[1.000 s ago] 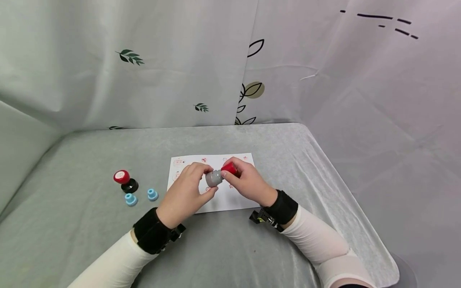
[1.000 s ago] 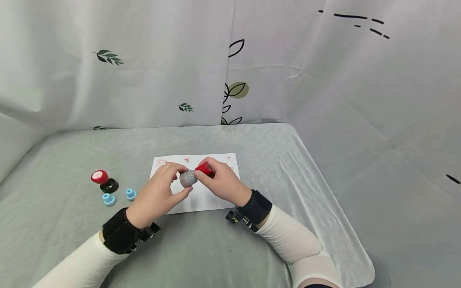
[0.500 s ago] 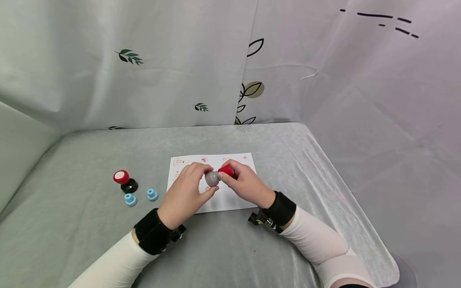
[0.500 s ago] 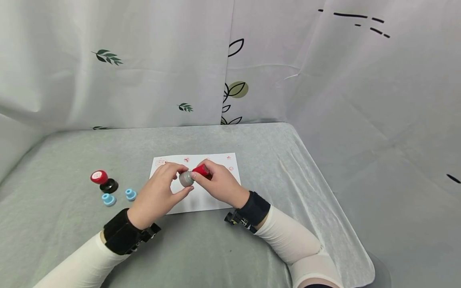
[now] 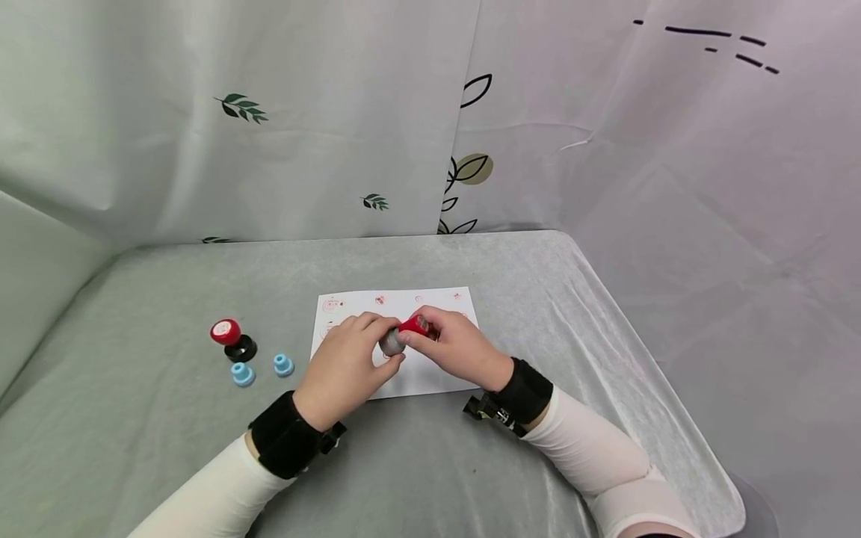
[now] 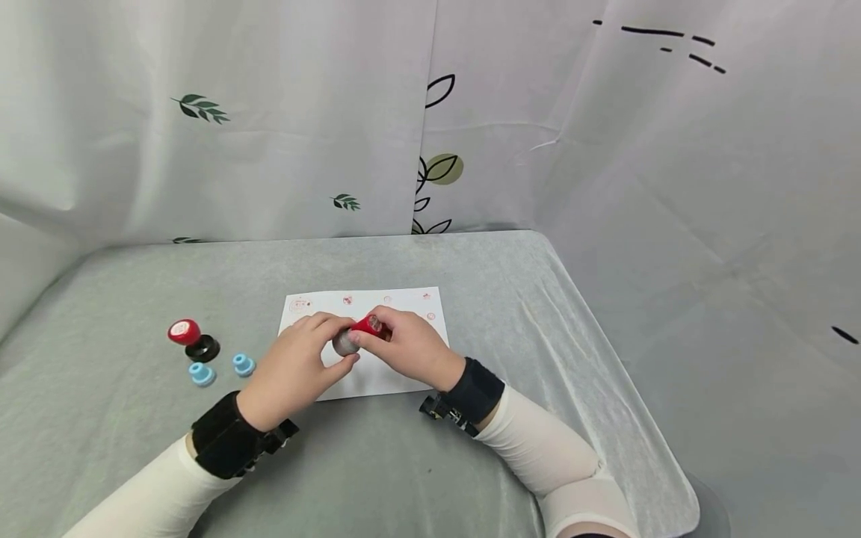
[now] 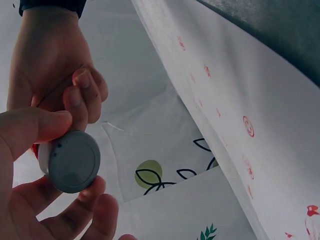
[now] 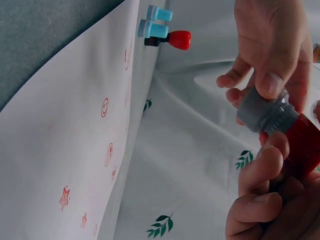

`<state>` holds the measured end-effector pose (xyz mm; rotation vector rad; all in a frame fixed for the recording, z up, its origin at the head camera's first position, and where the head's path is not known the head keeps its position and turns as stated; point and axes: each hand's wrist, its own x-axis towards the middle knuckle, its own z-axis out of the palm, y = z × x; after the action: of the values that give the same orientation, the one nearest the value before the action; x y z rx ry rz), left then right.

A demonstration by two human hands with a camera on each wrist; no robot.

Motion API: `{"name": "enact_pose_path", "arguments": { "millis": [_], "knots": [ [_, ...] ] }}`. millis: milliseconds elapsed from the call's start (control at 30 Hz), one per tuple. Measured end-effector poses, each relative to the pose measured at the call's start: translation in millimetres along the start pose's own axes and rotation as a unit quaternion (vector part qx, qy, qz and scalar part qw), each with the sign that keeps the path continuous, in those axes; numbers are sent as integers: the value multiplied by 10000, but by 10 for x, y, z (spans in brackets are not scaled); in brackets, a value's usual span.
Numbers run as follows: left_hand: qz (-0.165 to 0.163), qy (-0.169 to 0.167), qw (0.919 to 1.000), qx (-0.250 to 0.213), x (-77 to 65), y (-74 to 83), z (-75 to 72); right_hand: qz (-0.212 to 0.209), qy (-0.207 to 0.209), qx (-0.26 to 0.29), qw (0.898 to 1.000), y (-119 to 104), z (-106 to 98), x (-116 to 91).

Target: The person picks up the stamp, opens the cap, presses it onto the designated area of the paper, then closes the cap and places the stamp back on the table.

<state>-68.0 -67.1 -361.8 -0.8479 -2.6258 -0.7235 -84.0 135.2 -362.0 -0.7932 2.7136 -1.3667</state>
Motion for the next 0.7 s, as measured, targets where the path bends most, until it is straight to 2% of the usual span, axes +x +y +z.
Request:
{"name": "enact_pose_path", "arguments": {
  "millis": [133,233,333,533,700],
  "knots": [
    [-168,-85,9998,36,25,-16,-56,69,-11,367,9993,13,-25,7],
    [-298,-126,9995,-30,50,-33,-96,5,19,781,9969,25,-51,7],
    [-493,-177,9986,-84,66,-54,-133,-84,13,967,9953,32,-72,8],
    [-702,-249,9972,-115,40,-100,-215,-139,-40,846,9963,32,-81,11],
    [-854,-343,9957,-30,-68,-178,-302,-198,-24,792,9967,50,-72,21]
  ]
}}
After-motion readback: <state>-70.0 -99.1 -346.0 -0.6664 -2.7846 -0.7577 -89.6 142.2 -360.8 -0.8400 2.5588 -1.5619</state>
